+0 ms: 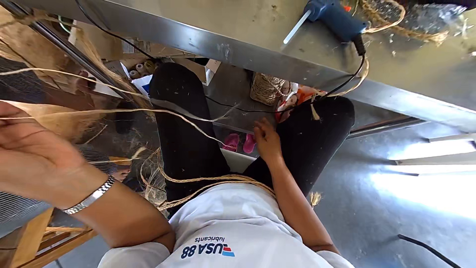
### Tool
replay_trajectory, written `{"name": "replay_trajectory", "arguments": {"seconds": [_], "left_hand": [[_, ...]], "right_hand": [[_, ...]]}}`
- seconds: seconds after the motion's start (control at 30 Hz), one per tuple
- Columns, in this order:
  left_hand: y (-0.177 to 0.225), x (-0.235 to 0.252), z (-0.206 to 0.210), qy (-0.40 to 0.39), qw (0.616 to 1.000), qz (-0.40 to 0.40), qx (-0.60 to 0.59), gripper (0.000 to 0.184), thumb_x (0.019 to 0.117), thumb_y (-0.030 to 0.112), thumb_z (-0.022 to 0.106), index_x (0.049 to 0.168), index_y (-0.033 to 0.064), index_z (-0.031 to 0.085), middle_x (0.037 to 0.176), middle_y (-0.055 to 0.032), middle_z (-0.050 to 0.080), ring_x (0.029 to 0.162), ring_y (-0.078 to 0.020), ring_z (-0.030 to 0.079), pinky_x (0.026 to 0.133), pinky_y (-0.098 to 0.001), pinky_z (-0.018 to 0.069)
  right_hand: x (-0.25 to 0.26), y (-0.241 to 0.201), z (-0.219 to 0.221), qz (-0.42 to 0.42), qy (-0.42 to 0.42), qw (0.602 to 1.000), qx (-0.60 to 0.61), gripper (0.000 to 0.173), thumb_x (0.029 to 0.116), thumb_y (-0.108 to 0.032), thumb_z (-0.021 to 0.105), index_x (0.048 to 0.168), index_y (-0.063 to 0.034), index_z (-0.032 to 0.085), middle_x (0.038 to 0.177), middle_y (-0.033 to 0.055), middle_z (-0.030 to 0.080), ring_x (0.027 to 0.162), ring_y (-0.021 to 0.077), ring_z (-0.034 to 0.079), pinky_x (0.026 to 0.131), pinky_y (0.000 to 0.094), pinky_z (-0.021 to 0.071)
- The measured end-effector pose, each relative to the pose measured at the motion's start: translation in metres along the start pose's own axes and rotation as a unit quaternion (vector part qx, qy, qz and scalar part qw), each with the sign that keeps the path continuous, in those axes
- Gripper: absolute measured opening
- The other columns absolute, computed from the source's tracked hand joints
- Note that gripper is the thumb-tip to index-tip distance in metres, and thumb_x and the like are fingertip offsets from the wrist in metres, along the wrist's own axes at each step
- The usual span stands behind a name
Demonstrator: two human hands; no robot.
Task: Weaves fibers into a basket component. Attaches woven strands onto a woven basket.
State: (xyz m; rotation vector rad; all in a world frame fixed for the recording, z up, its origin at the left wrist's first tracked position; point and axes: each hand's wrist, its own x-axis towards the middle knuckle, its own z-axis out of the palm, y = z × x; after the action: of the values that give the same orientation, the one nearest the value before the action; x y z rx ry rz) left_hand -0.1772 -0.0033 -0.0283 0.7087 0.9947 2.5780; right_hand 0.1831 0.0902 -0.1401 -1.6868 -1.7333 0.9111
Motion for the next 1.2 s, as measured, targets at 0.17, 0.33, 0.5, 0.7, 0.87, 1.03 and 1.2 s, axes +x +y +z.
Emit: {"name": "replay_trajectory", "arguments": {"seconds": [0.17,0.33,0.5,0.7,0.87,1.03,1.2], "left_hand": [[-0.035,-0.031,0.024,-0.279,0.952,-0.123,0.032,0.020,0.1104,0.022,0.040,0.121,0.0223,0.058,0.101,0.0104,0.064,0.088,-0.0021,0.063,0.082,-0.0194,0.0537],[-0.065,-0.111,0.112,-0.464,0.853,-0.240,-0.021,0.010,0.1030,0.015,0.057,0.109,0.0111,0.064,0.099,0.0002,0.064,0.075,-0.0068,0.059,0.065,-0.0230,0.0527],[-0.053,-0.107,0.142,-0.473,0.847,-0.234,-0.067,0.010,0.1035,0.011,0.057,0.110,0.0060,0.062,0.100,-0.0036,0.063,0.080,-0.0085,0.059,0.068,-0.0212,0.0517],[-0.057,-0.085,0.172,-0.479,0.852,-0.203,-0.059,0.011,0.1030,0.013,0.059,0.111,0.0096,0.065,0.103,-0.0016,0.064,0.082,-0.0079,0.061,0.070,-0.0224,0.0544],[-0.080,-0.035,0.228,-0.460,0.882,-0.103,0.010,0.013,0.1027,0.013,0.058,0.110,0.0054,0.065,0.096,-0.0004,0.065,0.082,-0.0086,0.061,0.075,-0.0264,0.0541],[-0.127,0.021,0.280,-0.396,0.908,-0.089,0.104,0.016,0.1016,0.014,0.059,0.110,0.0012,0.063,0.090,-0.0023,0.062,0.074,-0.0086,0.058,0.070,-0.0268,0.0514],[-0.157,0.028,0.279,-0.435,0.874,-0.099,0.191,0.019,0.1016,0.016,0.060,0.110,0.0004,0.067,0.095,-0.0070,0.065,0.080,-0.0113,0.059,0.074,-0.0301,0.0515]], "right_hand": [[-0.002,-0.001,0.006,-0.137,0.096,0.984,0.070,0.027,0.1067,-0.020,0.054,0.125,-0.0052,0.068,0.135,0.0113,0.065,0.098,0.0164,0.069,0.078,0.0332,0.0594],[-0.013,-0.036,-0.017,-0.263,0.145,0.930,0.213,0.022,0.1074,-0.015,0.053,0.122,-0.0045,0.065,0.113,0.0057,0.072,0.091,0.0120,0.069,0.077,0.0301,0.0590],[-0.022,-0.091,-0.054,-0.396,0.192,0.875,0.199,0.023,0.1027,-0.017,0.063,0.122,-0.0052,0.066,0.121,0.0078,0.068,0.112,0.0198,0.066,0.094,0.0389,0.0581],[0.008,-0.141,-0.072,-0.447,0.186,0.867,0.117,0.025,0.0980,-0.008,0.069,0.120,0.0013,0.064,0.109,0.0087,0.070,0.097,0.0134,0.070,0.086,0.0314,0.0616],[0.058,-0.183,-0.083,-0.430,0.225,0.872,0.060,0.017,0.1013,-0.011,0.064,0.113,0.0002,0.068,0.099,0.0100,0.070,0.085,0.0131,0.070,0.077,0.0284,0.0611],[0.115,-0.212,-0.077,-0.338,0.152,0.926,0.068,0.031,0.1020,-0.011,0.058,0.129,0.0040,0.056,0.118,0.0198,0.066,0.103,0.0257,0.069,0.087,0.0404,0.0601],[0.128,-0.199,-0.090,-0.291,0.116,0.950,-0.008,0.040,0.0998,-0.020,0.066,0.131,0.0021,0.056,0.129,0.0234,0.061,0.105,0.0318,0.068,0.086,0.0453,0.0593]]}}
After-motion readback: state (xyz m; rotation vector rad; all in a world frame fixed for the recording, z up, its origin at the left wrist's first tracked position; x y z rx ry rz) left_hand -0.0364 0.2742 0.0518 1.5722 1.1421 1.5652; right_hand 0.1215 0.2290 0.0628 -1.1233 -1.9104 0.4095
